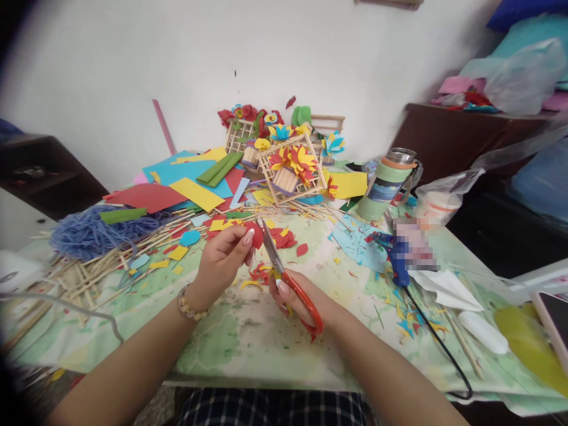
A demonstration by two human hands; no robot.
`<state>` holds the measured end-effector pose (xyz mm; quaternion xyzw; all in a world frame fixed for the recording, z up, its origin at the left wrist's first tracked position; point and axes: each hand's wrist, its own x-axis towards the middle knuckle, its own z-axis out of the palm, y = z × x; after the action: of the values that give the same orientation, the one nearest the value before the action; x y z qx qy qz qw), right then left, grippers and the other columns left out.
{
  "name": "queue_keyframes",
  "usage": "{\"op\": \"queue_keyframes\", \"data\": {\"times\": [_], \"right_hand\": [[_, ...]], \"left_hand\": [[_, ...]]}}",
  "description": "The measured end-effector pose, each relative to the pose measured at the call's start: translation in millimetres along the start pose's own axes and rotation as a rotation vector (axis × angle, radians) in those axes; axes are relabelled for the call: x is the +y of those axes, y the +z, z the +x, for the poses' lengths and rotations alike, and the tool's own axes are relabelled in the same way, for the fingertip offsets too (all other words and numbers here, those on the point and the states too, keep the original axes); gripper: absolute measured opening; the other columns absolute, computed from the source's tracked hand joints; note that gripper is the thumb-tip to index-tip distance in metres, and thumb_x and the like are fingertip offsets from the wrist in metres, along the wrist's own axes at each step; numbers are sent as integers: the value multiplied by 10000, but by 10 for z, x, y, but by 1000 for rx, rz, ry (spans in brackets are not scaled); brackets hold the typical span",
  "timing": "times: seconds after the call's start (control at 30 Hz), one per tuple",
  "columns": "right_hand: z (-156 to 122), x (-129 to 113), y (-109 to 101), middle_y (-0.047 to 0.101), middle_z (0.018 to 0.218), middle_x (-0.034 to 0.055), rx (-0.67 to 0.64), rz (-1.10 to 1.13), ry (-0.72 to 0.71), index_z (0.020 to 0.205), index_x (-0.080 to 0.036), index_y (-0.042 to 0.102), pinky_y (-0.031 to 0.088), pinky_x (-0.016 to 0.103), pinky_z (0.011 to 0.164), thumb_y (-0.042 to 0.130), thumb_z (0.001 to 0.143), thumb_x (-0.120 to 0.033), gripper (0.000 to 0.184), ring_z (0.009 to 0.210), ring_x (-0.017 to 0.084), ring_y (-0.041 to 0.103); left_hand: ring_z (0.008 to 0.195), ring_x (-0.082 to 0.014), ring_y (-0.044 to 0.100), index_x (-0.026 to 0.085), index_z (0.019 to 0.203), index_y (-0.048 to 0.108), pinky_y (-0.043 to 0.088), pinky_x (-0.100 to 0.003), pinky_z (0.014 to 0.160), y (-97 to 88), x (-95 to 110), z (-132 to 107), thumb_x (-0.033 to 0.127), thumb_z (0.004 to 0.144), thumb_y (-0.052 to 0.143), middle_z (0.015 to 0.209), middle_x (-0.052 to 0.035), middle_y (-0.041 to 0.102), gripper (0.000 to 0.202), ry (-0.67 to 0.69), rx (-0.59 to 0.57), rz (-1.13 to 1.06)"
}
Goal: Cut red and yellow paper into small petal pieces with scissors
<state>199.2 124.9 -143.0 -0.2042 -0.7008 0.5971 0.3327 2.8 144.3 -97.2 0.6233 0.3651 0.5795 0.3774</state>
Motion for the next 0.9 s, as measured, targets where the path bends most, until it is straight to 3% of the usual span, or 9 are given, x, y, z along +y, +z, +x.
{"op": "queue_keyframes", "data": {"times": [0.33,0.9], "right_hand": [[-19,3,-60,458,718,-25,24,-85,37,874,-202,484,446,245,482,421,987,-786,598,537,112,457],[-15,-17,-59,467,671,-32,69,-89,25,799,-200,485,429,246,493,427,995,-775,610,513,102,440]], "left_hand": [[552,-121,533,199,780,621,460,-256,532,-48,-13,14,585,959,625,650,7,566,425,48,-14,122],[542,-127,517,206,769,595,446,-274,540,-52,18,15,574,977,601,611,14,549,423,50,-61,143]]}}
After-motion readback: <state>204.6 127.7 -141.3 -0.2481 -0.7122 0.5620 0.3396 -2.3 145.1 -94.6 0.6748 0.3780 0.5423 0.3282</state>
